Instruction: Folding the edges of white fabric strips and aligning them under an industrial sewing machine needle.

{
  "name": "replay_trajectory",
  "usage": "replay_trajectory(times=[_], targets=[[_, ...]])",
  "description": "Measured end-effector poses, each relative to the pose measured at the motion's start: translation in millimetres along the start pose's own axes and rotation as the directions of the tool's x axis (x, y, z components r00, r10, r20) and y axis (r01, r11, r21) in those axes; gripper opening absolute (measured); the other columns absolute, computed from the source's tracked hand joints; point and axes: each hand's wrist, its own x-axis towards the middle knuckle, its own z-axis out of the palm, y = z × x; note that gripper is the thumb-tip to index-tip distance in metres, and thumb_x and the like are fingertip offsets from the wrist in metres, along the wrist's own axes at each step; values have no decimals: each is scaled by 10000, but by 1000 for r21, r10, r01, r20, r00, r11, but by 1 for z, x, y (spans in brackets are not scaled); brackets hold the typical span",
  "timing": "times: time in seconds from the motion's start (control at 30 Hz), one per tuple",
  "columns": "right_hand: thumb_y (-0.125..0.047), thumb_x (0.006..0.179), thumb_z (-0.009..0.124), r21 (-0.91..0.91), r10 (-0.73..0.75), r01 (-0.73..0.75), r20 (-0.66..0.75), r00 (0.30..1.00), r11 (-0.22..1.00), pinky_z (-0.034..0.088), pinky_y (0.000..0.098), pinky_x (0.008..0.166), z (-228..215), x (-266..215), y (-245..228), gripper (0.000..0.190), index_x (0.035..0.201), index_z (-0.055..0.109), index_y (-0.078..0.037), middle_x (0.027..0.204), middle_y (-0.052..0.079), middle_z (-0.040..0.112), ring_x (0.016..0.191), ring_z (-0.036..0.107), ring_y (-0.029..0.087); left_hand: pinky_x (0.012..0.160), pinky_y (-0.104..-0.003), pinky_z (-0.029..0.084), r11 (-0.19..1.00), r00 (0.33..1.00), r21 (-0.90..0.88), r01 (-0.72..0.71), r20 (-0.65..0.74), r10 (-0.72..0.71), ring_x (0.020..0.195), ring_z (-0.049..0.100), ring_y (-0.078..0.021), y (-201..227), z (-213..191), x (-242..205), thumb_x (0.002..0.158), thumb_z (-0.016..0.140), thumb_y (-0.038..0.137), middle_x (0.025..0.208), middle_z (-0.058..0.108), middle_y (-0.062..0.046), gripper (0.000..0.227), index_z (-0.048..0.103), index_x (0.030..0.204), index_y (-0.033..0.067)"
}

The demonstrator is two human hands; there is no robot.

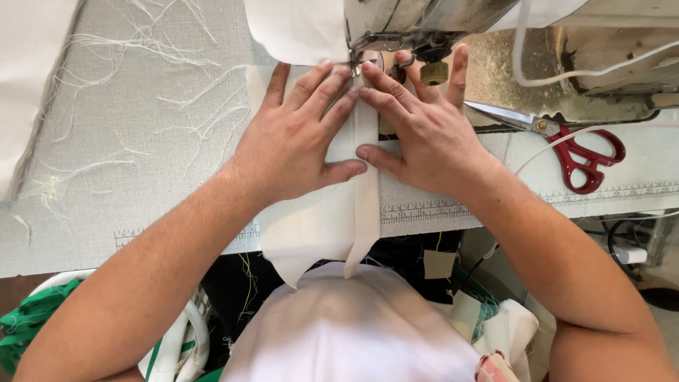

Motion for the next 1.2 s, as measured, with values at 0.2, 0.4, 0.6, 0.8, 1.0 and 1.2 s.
replay_trajectory(times=[0.2,0.4,0.6,0.8,1.0,1.2], targets=[[-597,1085,497,60,87,-97,143,986,994,-235,745,1108,-13,14,1,744,1638,392,-111,1740,166,367,1588,313,518,1244,-701,95,997,985,62,41,165,-50,1577,248,-424,-1,-3,10,1061,378,774,1708,345,-240,918,445,1627,55],[-330,1082,718,65,87,-79,-136,987,995,220,690,1144,-30,-72,-51,550,1493,519,-24,1595,229,535,1465,476,489,552,-381,399,997,994,-3,78,-82,-78,692,537,-236,141,-19,-96,1118,539,456,858,571,-69,364,574,1050,100],[-44,999,785,64,33,-2,-488,873,998,531,440,893,23,-150,-82,120,1119,791,-42,1175,149,783,995,732,337,461,-335,511,732,843,-480,484,32,-537,613,659,-189,181,46,-147,966,782,314,791,672,-24,315,549,1071,131],[-158,895,859,-44,-107,101,-605,789,994,579,418,831,60,-149,-99,186,1080,877,-169,1116,89,816,940,739,304,536,-298,536,134,690,-820,557,368,-623,626,683,-168,185,20,-131,904,754,171,901,809,-84,309,504,1086,159],[-166,975,767,-33,-205,247,-666,717,969,519,445,958,66,-137,-112,132,1078,845,-192,1160,73,817,1037,725,297,440,-233,463,-335,658,-825,456,565,-498,485,556,-109,179,15,-126,930,673,1,838,708,-110,313,425,1084,115],[-182,1073,618,32,-204,285,-624,755,958,401,494,1144,54,-131,-120,213,1047,829,-188,1184,35,821,1158,754,275,561,-287,522,641,864,-640,424,74,-497,602,646,-167,140,-22,-99,1021,682,261,831,737,-73,180,602,1105,124]])
